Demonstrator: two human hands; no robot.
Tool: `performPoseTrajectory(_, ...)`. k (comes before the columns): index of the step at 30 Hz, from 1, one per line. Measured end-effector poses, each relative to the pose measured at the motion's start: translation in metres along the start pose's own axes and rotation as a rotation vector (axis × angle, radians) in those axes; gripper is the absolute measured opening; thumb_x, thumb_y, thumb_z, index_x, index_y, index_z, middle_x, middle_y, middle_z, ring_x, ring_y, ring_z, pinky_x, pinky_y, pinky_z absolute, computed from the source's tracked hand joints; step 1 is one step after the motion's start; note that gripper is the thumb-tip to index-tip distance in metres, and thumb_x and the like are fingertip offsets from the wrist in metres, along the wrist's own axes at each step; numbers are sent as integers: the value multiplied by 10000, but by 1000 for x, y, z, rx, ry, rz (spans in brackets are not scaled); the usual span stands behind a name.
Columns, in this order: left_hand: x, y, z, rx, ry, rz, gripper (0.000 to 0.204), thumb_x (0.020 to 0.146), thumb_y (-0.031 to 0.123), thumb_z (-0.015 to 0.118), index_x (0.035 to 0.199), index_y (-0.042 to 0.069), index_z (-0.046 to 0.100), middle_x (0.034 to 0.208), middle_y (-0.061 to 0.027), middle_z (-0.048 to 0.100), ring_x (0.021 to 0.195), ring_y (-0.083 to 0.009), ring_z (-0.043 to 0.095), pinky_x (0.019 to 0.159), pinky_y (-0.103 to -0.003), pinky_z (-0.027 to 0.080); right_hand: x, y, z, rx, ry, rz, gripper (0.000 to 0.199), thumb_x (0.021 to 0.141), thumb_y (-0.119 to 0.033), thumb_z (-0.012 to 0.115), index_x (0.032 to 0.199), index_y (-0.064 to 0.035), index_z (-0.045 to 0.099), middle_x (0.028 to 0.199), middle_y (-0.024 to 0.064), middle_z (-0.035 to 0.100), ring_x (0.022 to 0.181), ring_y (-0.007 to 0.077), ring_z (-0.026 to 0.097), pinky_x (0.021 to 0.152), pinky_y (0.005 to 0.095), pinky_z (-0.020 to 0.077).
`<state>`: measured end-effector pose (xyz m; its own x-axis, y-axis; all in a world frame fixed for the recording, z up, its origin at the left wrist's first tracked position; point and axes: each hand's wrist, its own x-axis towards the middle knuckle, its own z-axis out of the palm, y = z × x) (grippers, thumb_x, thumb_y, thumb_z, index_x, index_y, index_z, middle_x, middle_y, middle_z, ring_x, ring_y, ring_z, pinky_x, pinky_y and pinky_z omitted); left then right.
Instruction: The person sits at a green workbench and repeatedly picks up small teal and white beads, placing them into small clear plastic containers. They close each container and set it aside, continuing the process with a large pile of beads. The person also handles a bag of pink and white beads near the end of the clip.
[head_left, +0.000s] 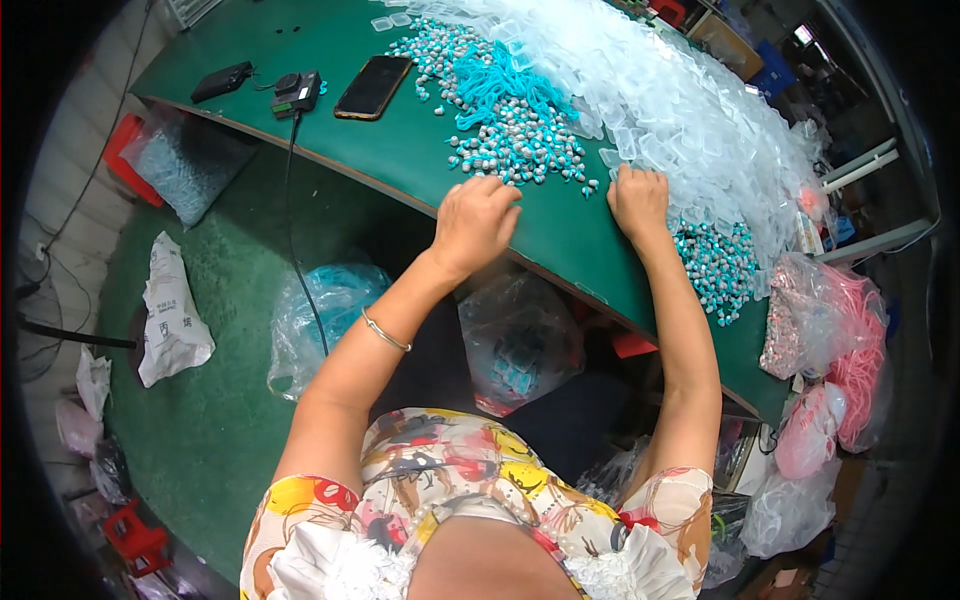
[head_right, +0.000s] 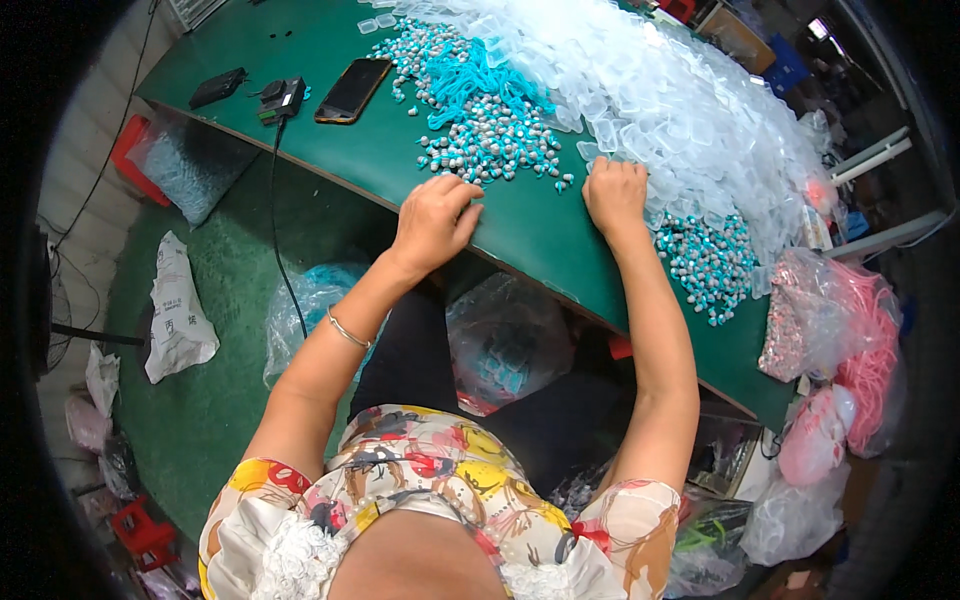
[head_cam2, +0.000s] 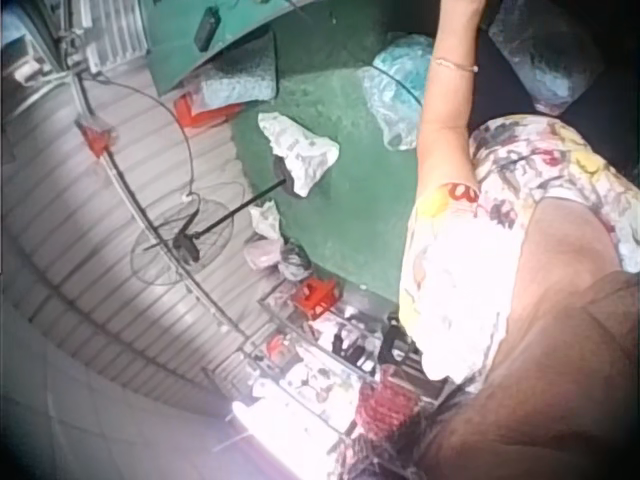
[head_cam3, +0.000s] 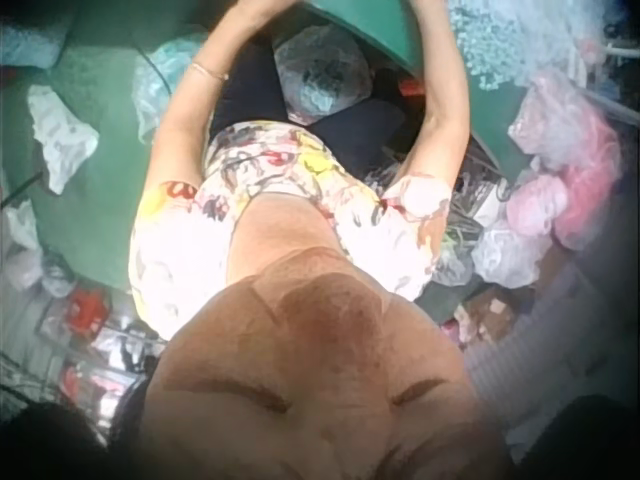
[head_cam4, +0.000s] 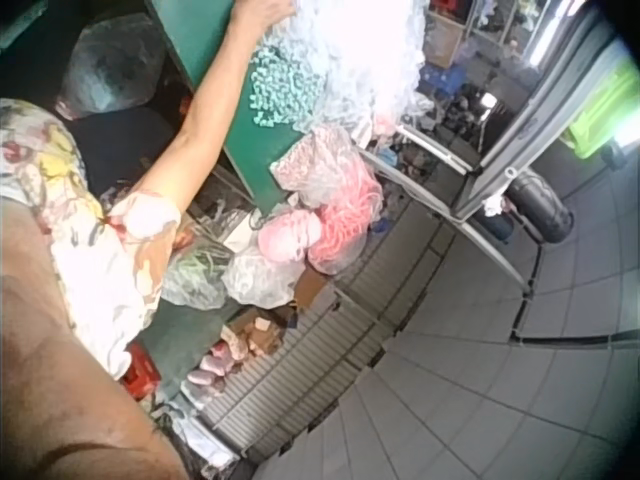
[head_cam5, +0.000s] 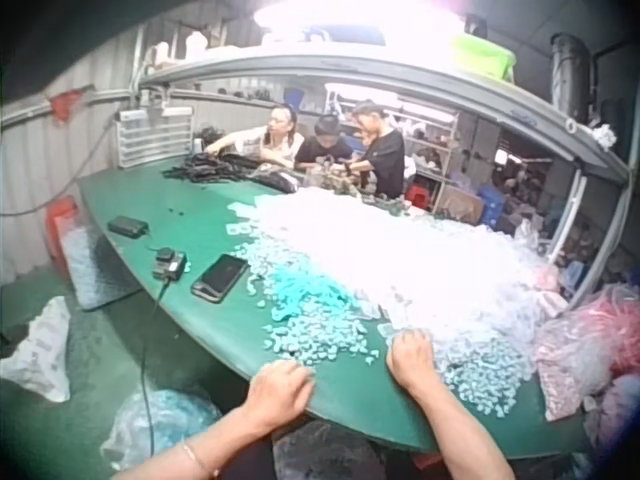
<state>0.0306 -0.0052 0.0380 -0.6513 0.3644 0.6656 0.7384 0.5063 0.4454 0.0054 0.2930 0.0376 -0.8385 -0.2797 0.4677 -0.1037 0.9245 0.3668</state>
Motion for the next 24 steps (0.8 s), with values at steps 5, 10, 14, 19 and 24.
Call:
performPoseTrajectory(5, 12, 0, 20, 11, -42, 5, 149, 787, 105, 715, 926, 86, 666, 869, -86, 616, 842, -293, 623, 714, -420, 495, -10, -7, -31, 55, 133, 135, 227, 795, -134, 622, 999, -36, 640, 647, 105, 642, 630, 288, 629, 685, 443, 439)
performPoseTrajectory(10, 38, 24, 68, -5, -110, -20, 168, 791, 99, 684, 958, 82, 676, 880, -113, 622, 835, -334, 656, 682, -461, 528, -47, -24, -65, 130, 63, 349, 261, 808, -115, 602, 1050, -35, 658, 622, 158, 646, 576, 334, 642, 646, 509, 446)
performPoseTrajectory(14, 59, 29, 101, 73, -215, -56, 188, 834, 64, 567, 981, 86, 683, 915, -149, 631, 842, -356, 675, 692, -486, 540, -73, -52, -76, 159, 17, 426, 215, 820, -133, 591, 1003, -46, 663, 614, 158, 646, 569, 337, 641, 634, 504, 437)
performPoseTrajectory(19, 58, 16, 104, 47, -172, 35, 88, 809, 70, 596, 878, 45, 645, 894, -157, 630, 820, -351, 675, 677, -460, 551, -85, -59, -84, 391, 46, 472, 132, 866, -158, 615, 965, -94, 676, 670, 125, 664, 641, 312, 649, 668, 453, 423)
performPoseTrajectory(24, 63, 3, 59, -18, -594, 121, 88, 881, 101, 605, 947, 48, 626, 968, -147, 631, 937, -360, 624, 799, -459, 508, -124, 23, -72, 262, 124, 645, 116, 861, -172, 647, 945, -114, 702, 851, 87, 673, 837, 302, 643, 749, 465, 445)
